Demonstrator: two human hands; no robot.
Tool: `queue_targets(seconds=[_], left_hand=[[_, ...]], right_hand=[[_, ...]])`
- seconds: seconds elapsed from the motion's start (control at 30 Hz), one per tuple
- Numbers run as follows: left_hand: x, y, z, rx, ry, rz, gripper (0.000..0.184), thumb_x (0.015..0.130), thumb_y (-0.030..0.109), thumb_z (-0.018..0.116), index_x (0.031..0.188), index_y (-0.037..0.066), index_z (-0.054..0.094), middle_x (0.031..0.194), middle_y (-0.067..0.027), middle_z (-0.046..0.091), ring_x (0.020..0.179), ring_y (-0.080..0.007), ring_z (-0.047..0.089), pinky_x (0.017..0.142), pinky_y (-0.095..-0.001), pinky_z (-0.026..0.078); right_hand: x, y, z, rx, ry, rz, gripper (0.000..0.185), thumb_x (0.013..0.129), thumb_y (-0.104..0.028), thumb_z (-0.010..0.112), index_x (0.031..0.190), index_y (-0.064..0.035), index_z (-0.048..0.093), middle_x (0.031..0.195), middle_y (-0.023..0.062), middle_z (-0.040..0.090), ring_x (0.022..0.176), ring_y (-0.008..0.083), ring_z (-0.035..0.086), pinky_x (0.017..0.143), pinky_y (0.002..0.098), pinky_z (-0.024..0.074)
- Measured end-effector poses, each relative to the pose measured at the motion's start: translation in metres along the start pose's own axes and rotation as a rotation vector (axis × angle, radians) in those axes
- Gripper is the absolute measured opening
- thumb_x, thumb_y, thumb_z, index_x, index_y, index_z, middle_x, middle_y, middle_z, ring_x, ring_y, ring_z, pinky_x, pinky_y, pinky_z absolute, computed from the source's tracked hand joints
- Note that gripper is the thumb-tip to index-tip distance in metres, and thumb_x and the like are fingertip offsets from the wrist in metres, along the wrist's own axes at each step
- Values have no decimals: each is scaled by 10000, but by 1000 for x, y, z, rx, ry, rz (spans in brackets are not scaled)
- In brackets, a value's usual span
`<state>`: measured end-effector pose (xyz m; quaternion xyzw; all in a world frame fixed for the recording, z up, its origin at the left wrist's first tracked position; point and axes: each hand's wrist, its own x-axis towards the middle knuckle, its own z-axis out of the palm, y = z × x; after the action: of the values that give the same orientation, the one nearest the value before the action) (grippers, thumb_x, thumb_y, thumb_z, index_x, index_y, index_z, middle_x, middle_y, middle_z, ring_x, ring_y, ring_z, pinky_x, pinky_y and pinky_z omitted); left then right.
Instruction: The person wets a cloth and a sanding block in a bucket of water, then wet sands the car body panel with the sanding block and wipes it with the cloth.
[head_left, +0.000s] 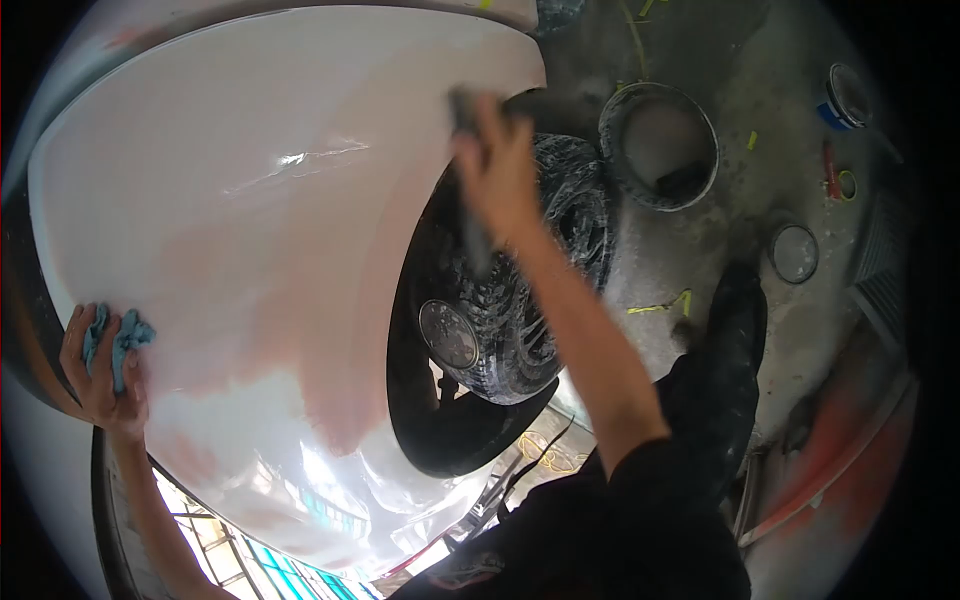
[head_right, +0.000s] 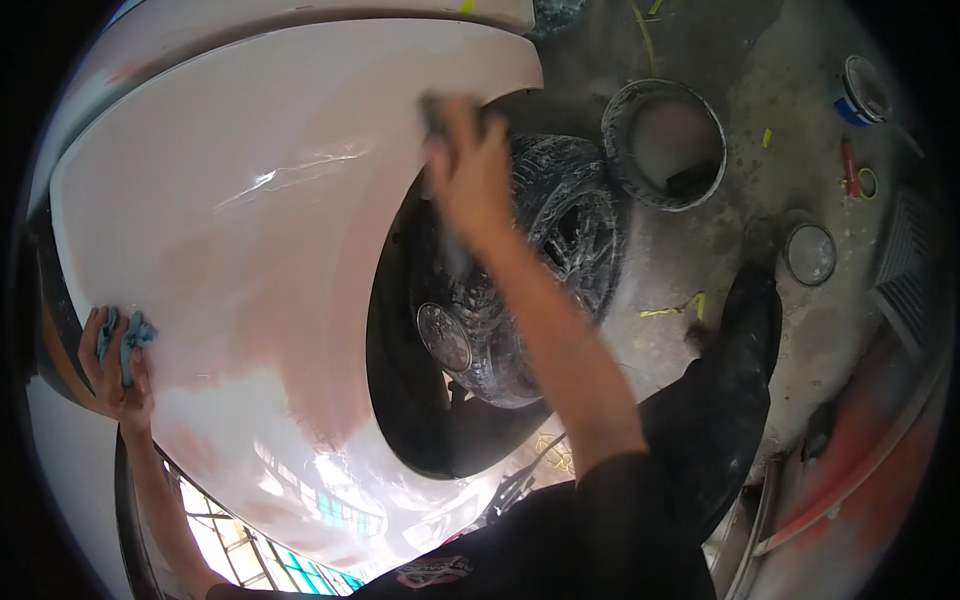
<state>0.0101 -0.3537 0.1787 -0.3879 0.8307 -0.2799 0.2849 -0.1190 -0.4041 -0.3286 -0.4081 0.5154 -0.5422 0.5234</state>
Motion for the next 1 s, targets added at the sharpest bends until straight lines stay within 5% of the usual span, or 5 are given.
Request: queue_targets(seconds=[0.13, 0.33, 0.57, 0.8, 1.0], left_hand=[[1, 2, -4, 10, -25, -19, 292, 1024, 210, 635, 1167, -18, 748, 1366, -186, 602, 1314, -415, 570, 1080, -503, 502], [0, 2, -4, 21, -21, -26, 297, 1034, 228, 634, 1170, -11, 746, 1361, -183, 601, 1329, -409, 558, 1090, -505, 499], [-2, -7, -4, 31, -34, 41, 298, 1055, 199, 602, 1191, -31, 735, 1386, -204, 589, 1307, -395, 582, 1083, -490, 513], [0, 0, -9, 33, -61, -6, 290, 1039, 177, 615, 1221, -20, 725, 1406, -185, 589, 1337, -380, 558, 1102, -491, 484], [-5, -4, -5, 14, -39, 18, 283, 1028, 162, 619, 1233, -1, 728, 1410, -184, 588, 1344, -380, 549, 1093, -490, 483]], right_hand=[[71, 50, -5, -57, 1, 154, 583, 977, -277, 643, 1520, -134, 491, 1352, 375, 480, 1127, 558, 590, 1007, 556, 505], [-144, -83, 0, 131, -149, -183, 676, 973, -224, 691, 1588, -112, 434, 1470, 429, 369, 1345, 608, 428, 1129, 601, 409], [60, 47, -4, -76, 13, 65, 622, 984, -299, 643, 1543, -90, 468, 1307, 377, 498, 1092, 559, 604, 975, 562, 509], [-137, -114, -9, 55, -230, -147, 758, 953, -276, 697, 1621, -136, 369, 1511, 433, 314, 1353, 605, 406, 1128, 598, 404], [52, -4, -9, -122, -111, 148, 682, 993, -392, 595, 1576, -85, 419, 1235, 336, 551, 1122, 500, 607, 987, 506, 511]])
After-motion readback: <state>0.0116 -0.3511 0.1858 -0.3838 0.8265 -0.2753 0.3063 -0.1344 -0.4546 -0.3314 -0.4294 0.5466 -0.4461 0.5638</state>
